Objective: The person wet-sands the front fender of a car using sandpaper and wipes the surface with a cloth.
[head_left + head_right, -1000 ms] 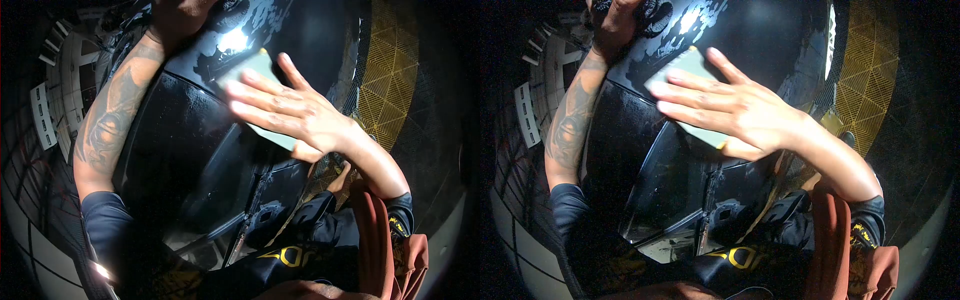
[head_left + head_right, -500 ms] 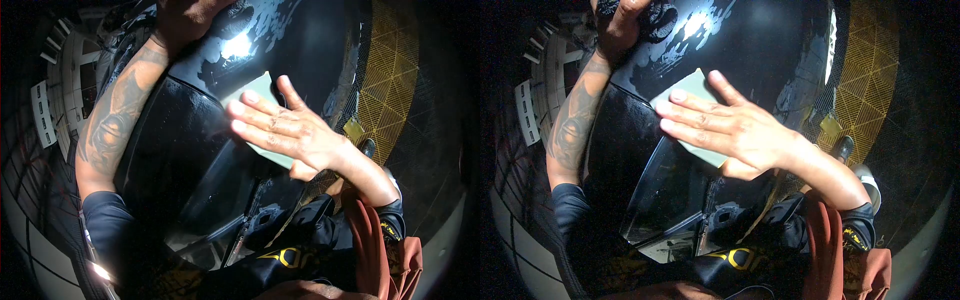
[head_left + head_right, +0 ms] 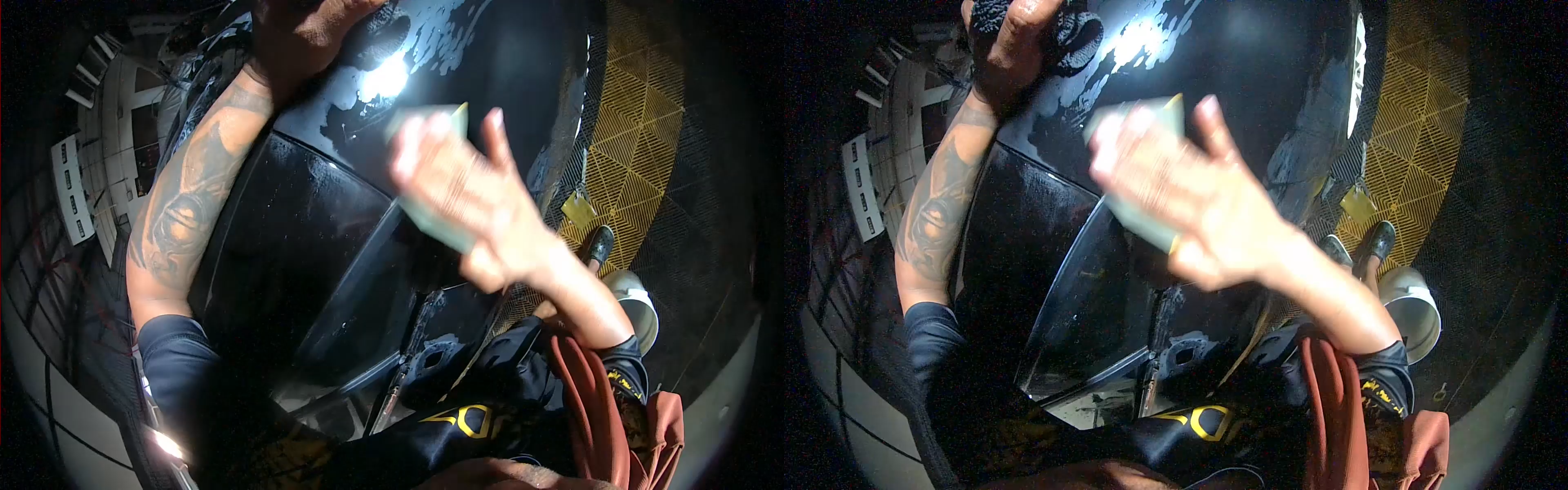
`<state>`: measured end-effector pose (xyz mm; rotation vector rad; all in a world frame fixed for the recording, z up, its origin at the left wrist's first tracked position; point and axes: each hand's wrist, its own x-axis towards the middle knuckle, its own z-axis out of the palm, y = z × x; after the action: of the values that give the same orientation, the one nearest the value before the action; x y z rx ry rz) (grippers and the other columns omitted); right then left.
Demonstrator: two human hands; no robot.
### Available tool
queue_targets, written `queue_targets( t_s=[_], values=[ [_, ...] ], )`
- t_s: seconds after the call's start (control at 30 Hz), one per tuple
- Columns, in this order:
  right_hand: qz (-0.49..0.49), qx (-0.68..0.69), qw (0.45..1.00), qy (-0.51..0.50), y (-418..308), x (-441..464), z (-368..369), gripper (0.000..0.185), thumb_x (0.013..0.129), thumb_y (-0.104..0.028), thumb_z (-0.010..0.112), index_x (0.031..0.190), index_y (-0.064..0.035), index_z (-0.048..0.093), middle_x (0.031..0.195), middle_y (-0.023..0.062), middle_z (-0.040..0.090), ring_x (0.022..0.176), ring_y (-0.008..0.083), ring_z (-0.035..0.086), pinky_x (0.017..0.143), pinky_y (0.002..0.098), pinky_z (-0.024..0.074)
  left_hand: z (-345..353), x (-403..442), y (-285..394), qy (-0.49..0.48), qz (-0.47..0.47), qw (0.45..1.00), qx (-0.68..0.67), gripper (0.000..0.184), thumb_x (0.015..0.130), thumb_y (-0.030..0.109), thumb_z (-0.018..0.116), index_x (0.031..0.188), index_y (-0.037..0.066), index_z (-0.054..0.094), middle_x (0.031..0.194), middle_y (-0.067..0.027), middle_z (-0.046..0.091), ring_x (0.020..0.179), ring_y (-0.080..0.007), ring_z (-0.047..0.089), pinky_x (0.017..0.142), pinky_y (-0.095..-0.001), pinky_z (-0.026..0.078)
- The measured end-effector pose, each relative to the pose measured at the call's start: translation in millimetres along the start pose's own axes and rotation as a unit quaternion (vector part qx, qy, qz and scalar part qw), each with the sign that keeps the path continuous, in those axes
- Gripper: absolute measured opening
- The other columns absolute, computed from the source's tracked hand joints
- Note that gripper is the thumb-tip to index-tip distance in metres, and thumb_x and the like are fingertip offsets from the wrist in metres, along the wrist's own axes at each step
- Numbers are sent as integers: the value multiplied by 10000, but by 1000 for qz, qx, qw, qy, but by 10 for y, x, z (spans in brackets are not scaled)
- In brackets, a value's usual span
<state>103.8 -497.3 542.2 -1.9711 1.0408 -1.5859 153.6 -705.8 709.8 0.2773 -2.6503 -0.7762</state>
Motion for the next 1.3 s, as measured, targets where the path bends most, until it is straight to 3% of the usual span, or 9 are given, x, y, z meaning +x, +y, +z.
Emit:
queue_targets(
  t_s=[0.13,0.3,0.37,0.47,0.57,0.63,0.7,0.97,1.3],
  values=[
    [46,97,994,26,-249,17,154,885,716,-311,461,1549,-52,313,1605,163,315,1520,290,228,1196,601,-82,-22,41,-54,-11,47,998,48,229,838,170,647,940,-35,634,868,-94,670,811,-169,632,783,-307,508],
    [99,-38,989,100,-6,48,78,807,781,-273,367,1552,-43,304,1614,176,285,1518,296,227,1205,573,-85,-11,-4,-110,20,24,999,26,212,831,156,655,933,-29,641,870,-91,670,805,-173,635,784,-305,508],
    [74,102,991,53,-332,14,225,777,809,-277,345,1550,-42,311,1613,173,289,1519,292,227,1204,565,-98,-56,40,-215,-9,102,994,39,223,833,158,660,952,-30,637,866,-94,676,798,-173,644,764,-308,517],
    [84,-35,993,70,37,80,60,804,807,-271,398,1564,-40,260,1625,183,249,1525,328,188,1206,584,-52,-71,36,-84,-42,165,970,173,241,824,170,686,949,-30,634,869,-95,682,793,-178,657,735,-319,530],
    [115,-33,986,118,-10,161,84,847,761,-224,449,1558,-14,255,1620,223,232,1525,367,165,1212,573,-3,117,43,-32,-6,2,997,-75,235,721,176,785,837,24,649,858,-97,689,747,-220,677,693,-338,539],
    [97,78,989,75,-407,93,182,850,761,-256,434,1553,-3,262,1620,227,230,1525,368,168,1213,572,5,-51,192,36,-111,174,962,178,217,728,188,791,819,48,652,866,-88,699,697,-202,667,679,-323,527],
    [100,-1,995,20,-377,125,51,844,760,-265,435,1546,0,279,1626,209,225,1525,354,180,1212,577,4,-188,58,189,-201,168,912,315,323,743,216,767,969,25,637,944,-99,673,884,-228,665,848,-313,512],
    [65,25,998,-4,-463,250,-70,784,792,-237,464,1525,1,320,1613,202,267,1510,355,225,1211,589,59,-666,-598,1,-122,-63,919,370,326,676,219,787,915,44,650,871,-138,686,817,-332,698,754,-374,554],
    [-40,-43,994,-94,-370,866,-410,744,827,-233,412,1520,23,319,1596,219,291,1495,366,252,1224,553,110,-506,-630,-297,34,-15,917,396,326,660,250,804,876,79,630,822,-112,670,797,-328,678,727,-410,539]
  ],
)
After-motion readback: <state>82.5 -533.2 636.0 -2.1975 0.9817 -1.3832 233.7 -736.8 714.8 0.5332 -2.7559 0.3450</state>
